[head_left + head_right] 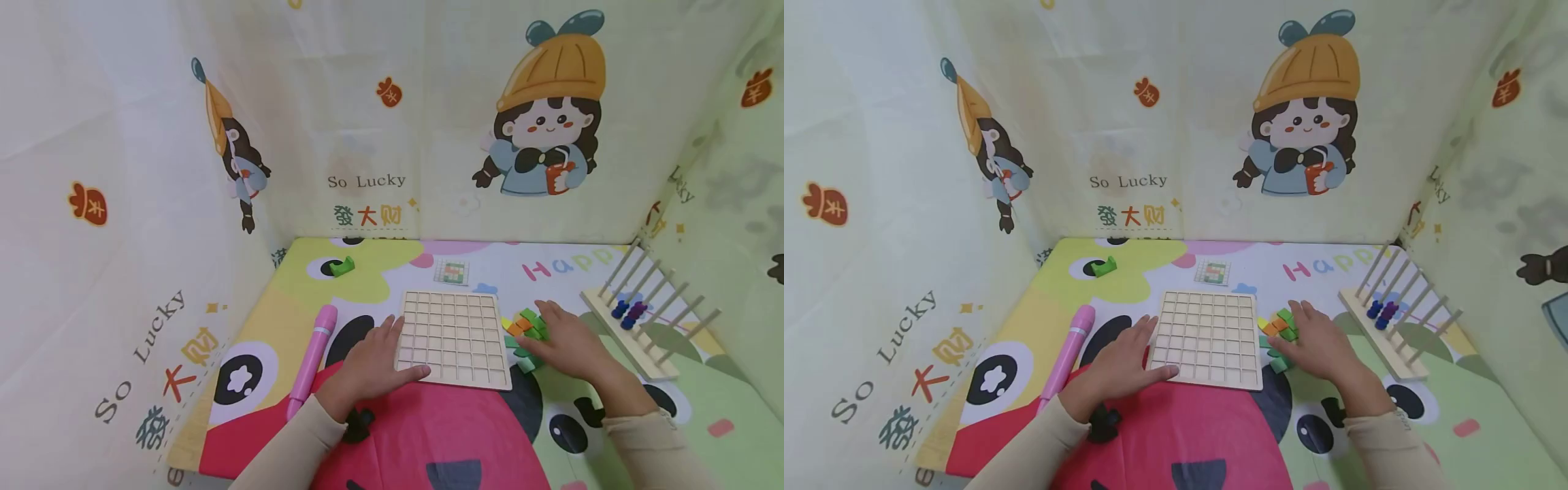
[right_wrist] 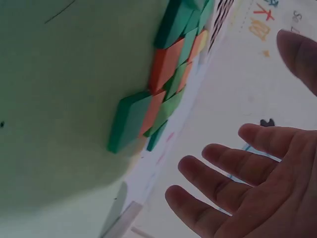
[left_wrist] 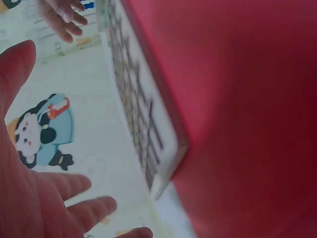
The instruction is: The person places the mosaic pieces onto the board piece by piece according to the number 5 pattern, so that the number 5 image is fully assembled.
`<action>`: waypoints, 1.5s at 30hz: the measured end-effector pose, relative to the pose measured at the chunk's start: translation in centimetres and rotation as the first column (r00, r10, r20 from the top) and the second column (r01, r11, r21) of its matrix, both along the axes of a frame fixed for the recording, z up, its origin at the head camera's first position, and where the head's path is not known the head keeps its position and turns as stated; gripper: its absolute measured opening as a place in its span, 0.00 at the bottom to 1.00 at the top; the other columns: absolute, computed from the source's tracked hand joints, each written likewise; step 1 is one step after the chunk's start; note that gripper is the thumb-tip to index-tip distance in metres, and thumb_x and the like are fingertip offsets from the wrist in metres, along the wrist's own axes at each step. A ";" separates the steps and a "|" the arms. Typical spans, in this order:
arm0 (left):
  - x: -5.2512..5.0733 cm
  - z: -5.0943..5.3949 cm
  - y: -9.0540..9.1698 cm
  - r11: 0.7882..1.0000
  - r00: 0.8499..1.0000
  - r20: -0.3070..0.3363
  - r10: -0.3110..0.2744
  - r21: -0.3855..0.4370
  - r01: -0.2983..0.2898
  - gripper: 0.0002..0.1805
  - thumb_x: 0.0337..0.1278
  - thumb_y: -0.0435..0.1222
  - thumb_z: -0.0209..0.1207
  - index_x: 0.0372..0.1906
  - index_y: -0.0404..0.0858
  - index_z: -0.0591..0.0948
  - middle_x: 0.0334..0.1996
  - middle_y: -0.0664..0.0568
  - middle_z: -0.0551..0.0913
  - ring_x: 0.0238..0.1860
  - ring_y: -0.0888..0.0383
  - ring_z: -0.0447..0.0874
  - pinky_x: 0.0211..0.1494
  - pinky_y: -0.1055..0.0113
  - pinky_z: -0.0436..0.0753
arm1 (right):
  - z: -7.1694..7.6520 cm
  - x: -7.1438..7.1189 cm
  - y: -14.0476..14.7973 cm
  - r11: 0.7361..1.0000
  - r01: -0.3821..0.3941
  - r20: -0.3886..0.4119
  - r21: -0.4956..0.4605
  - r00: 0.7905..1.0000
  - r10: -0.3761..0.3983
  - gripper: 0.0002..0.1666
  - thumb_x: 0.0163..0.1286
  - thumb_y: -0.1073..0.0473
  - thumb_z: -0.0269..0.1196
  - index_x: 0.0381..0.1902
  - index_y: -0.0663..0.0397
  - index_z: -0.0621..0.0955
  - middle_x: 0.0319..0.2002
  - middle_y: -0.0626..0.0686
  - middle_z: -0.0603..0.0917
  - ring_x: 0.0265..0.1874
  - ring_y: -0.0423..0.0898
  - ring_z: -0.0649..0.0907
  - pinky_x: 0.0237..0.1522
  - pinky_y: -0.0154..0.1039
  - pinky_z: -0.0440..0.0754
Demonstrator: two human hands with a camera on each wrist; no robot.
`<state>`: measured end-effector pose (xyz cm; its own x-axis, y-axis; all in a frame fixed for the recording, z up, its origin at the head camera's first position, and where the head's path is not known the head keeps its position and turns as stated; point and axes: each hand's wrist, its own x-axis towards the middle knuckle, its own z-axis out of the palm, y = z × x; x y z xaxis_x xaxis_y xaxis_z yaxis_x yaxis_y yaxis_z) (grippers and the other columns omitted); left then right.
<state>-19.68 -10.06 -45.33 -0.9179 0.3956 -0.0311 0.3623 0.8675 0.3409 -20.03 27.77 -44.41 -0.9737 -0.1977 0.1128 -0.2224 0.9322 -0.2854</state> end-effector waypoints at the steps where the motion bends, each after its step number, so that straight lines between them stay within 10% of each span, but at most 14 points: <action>1: 0.1 -0.2 0.0 1.000 1.000 0.005 -0.003 -0.007 0.003 0.61 0.53 0.78 0.51 0.84 0.45 0.54 0.82 0.46 0.57 0.76 0.38 0.65 0.66 0.41 0.79 | 0.0 -0.1 0.3 1.000 -0.006 0.019 -0.028 1.000 0.006 0.56 0.70 0.35 0.66 0.75 0.76 0.62 0.71 0.80 0.66 0.67 0.79 0.70 0.63 0.75 0.71; 23: 0.4 -3.1 0.1 0.987 1.000 0.003 -0.026 -0.157 0.026 0.52 0.60 0.72 0.53 0.80 0.43 0.65 0.80 0.48 0.63 0.75 0.38 0.66 0.73 0.41 0.71 | -2.3 -5.6 5.1 0.996 -0.012 0.122 0.093 0.993 0.000 0.18 0.69 0.62 0.63 0.53 0.67 0.85 0.38 0.65 0.87 0.35 0.58 0.83 0.45 0.62 0.83; 45: 0.2 -3.3 0.2 0.980 1.000 0.010 0.028 -0.195 -0.026 0.51 0.59 0.65 0.62 0.80 0.42 0.65 0.80 0.49 0.65 0.76 0.40 0.65 0.74 0.43 0.71 | -1.0 -6.9 4.8 0.995 0.004 0.219 0.096 0.975 -0.025 0.14 0.71 0.62 0.64 0.44 0.71 0.86 0.41 0.67 0.89 0.44 0.66 0.85 0.52 0.64 0.82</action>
